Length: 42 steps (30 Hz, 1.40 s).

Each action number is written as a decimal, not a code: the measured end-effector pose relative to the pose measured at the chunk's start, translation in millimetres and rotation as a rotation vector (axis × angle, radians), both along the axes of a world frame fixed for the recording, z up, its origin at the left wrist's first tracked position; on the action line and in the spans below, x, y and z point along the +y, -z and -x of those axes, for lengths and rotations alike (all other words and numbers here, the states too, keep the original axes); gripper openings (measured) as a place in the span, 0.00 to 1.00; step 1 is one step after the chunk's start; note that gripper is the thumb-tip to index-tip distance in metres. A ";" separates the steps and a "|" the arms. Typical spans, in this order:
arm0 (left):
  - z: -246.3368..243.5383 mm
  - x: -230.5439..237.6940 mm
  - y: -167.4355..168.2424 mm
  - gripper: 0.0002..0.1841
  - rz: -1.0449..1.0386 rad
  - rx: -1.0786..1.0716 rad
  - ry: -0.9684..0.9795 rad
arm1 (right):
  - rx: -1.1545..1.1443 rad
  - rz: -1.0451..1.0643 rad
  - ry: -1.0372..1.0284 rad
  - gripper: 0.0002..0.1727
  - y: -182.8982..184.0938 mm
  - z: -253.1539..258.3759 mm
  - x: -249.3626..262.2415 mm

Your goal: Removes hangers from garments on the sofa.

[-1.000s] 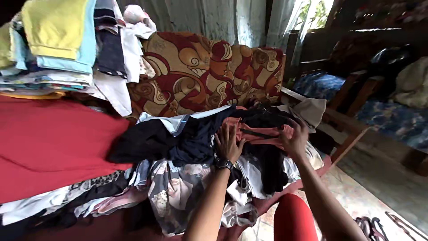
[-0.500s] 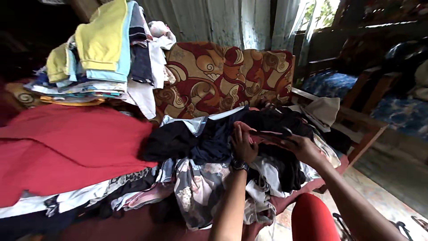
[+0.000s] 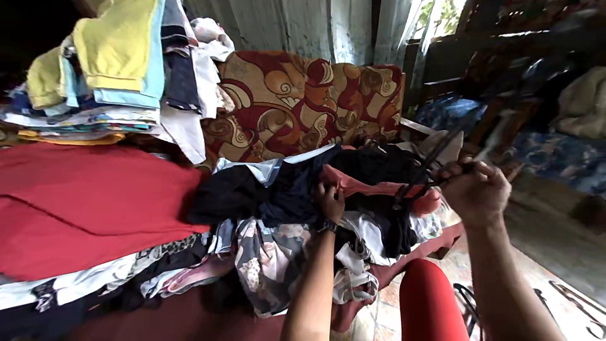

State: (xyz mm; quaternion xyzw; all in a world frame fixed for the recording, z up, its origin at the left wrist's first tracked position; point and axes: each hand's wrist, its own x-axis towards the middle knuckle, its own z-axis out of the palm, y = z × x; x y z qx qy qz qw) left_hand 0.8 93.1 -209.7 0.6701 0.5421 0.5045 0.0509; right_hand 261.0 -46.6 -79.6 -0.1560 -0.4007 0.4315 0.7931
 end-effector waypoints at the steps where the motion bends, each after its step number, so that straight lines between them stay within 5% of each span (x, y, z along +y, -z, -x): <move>1: 0.8 -4.1 -2.8 0.17 0.067 0.096 -0.001 | 0.042 -0.011 -0.019 0.15 0.9 7.1 5.8; 3: 2.5 -10.0 -12.0 0.22 0.205 0.143 0.029 | 0.122 -0.079 -0.044 0.15 -0.6 14.5 15.0; 7: 3.2 -39.3 -44.4 0.42 0.192 -0.175 0.226 | 0.316 -0.046 -0.128 0.28 -9.6 23.6 17.1; 10: -20.5 -71.0 -62.3 0.37 -0.023 0.006 0.450 | 0.360 0.051 -0.339 0.35 -2.4 42.2 21.9; 14: -58.8 -94.7 -78.3 0.13 -0.174 0.200 0.648 | 0.191 0.047 -0.486 0.35 15.5 56.6 16.1; 19: -46.8 -57.6 -93.4 0.17 0.188 -0.102 0.364 | -0.157 0.099 -0.475 0.24 24.0 12.1 -31.6; 22: -23.0 -36.4 -92.4 0.19 0.215 -0.102 0.181 | -0.226 0.293 -0.017 0.22 50.9 -36.8 -52.5; 27: -5.7 -26.2 -72.5 0.24 0.104 0.331 0.030 | -0.539 0.946 0.714 0.18 142.8 -127.4 -86.2; 30: -7.8 -22.4 -60.5 0.41 0.229 0.529 0.095 | -0.875 1.333 0.788 0.29 219.8 -183.3 -114.1; 33: -14.1 -20.8 -40.8 0.46 0.409 0.614 0.139 | -1.193 1.736 0.582 0.37 278.3 -227.7 -123.3; 35: -17.2 -21.2 -29.7 0.47 0.354 0.580 0.133 | -1.246 1.555 0.633 0.36 250.3 -213.8 -94.4; 39: -15.5 -22.1 -21.7 0.49 0.314 0.541 0.130 | -1.190 0.757 0.640 0.25 104.4 -92.6 5.6; 42: -14.4 -23.3 -20.0 0.50 0.323 0.536 0.127 | -1.327 0.397 0.641 0.18 37.8 -19.0 83.9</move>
